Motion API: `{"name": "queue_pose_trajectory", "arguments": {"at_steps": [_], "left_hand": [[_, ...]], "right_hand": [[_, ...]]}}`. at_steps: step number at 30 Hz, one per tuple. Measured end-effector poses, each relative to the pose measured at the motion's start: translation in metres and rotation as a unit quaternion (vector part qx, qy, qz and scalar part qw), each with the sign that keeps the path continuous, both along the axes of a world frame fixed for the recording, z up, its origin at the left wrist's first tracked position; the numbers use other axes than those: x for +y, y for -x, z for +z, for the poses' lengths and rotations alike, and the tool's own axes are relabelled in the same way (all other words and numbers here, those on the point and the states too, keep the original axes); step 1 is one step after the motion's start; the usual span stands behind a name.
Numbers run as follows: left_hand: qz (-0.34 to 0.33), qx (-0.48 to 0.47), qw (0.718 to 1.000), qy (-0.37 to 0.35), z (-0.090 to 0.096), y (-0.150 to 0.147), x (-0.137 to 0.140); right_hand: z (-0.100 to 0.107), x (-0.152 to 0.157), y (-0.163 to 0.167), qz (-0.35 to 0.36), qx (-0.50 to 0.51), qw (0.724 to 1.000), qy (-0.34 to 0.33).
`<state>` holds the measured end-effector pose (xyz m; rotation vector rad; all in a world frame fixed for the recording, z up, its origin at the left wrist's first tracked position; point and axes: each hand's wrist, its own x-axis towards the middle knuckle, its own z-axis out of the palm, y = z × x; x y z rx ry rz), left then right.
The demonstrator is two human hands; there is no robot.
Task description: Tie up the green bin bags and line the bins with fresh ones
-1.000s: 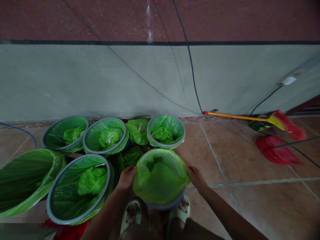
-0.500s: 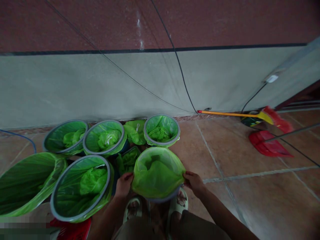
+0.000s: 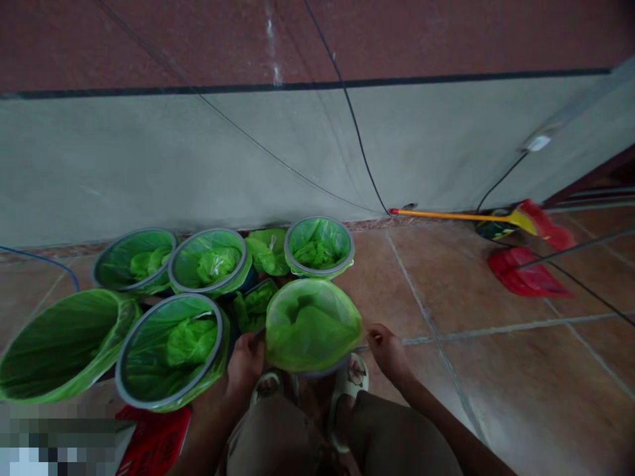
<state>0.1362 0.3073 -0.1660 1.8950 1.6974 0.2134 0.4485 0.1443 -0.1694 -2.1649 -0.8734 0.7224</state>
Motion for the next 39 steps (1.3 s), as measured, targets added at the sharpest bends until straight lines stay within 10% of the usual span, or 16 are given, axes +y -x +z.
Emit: {"name": "queue_pose_trajectory", "arguments": {"at_steps": [6, 10, 26, 32, 35, 39], "left_hand": [[-0.455, -0.042, 0.885, -0.094, 0.029, -0.028, -0.030], [-0.547, 0.038, 0.832, -0.090, 0.022, -0.037, -0.036], [-0.585, 0.044, 0.799, -0.132, 0.026, -0.021, -0.053], [-0.555, 0.066, 0.818, -0.134, 0.035, -0.017, -0.058], [-0.450, 0.025, 0.885, -0.118, 0.035, -0.006, -0.058], [-0.117, -0.033, 0.992, -0.038, 0.023, 0.002, -0.051]], "right_hand": [[0.040, -0.005, 0.024, 0.369, -0.123, 0.920, -0.054], [0.036, 0.000, 0.035, 0.450, -0.179, 0.875, 0.021], [-0.007, -0.023, 0.031, 0.431, -0.155, 0.889, 0.006], [-0.021, -0.033, 0.041, 0.208, 0.140, 0.966, 0.064], [-0.024, -0.039, 0.044, 0.031, 0.384, 0.920, 0.069], [-0.025, -0.039, 0.048, -0.096, 0.487, 0.867, 0.031]]}}
